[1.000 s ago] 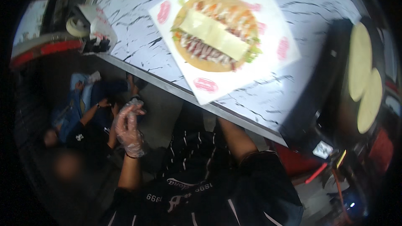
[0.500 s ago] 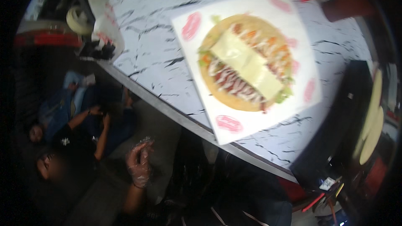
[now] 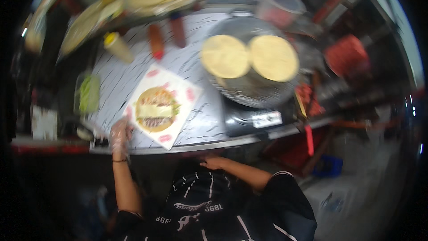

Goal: The person assembles tacos by placing lettuce and sliced meat onto tortillas, then adding sauces and cheese. They fold the tortillas and wrap them in paper, repeating the process for multiple tacos.

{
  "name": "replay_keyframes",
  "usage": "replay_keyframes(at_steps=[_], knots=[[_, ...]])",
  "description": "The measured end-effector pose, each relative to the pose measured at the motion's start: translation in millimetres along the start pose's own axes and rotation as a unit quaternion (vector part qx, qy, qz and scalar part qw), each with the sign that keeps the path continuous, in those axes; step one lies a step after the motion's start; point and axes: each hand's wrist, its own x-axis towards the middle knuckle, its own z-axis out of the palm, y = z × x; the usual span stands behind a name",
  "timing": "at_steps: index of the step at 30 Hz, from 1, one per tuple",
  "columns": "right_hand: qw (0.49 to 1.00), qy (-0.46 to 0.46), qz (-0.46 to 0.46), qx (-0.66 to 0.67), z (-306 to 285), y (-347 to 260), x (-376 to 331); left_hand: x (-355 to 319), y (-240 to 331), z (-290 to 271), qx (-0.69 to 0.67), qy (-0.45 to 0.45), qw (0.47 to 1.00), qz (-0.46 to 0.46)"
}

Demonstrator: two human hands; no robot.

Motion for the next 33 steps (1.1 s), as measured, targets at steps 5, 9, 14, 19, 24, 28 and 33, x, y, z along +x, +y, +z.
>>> replay_keyframes(at_steps=[5,9,14,19,24,28,33], knots=[[0.969,0.061,-0.103,0.214,-120.2,-49.2,-207.4,23.2,0.6,1.8,-0.122,-0.062,0.981,-0.134],[0.781,0.614,0.094,0.063,-200.0,-57.2,-322.3,38.3,-12.9,-4.0,-0.186,-0.109,0.963,-0.161],[0.645,0.614,0.437,-0.125,-251.3,12.2,-325.1,67.9,-30.4,-5.8,-0.122,-0.113,0.983,-0.076],[0.668,0.556,0.469,-0.158,-259.3,56.0,-305.2,83.2,-34.7,-4.0,-0.032,-0.119,0.992,-0.013],[0.656,0.6,0.452,-0.076,-263.8,37.7,-340.0,98.2,-56.9,-5.9,0.114,-0.089,0.985,0.089],[0.669,0.685,0.193,-0.213,-262.2,19.2,-409.0,103.8,-73.8,-10.7,0.146,-0.094,0.966,0.192],[0.693,0.563,0.104,-0.438,-291.8,23.6,-407.2,90.1,-57.7,-3.6,-0.063,-0.048,0.997,-0.021]])
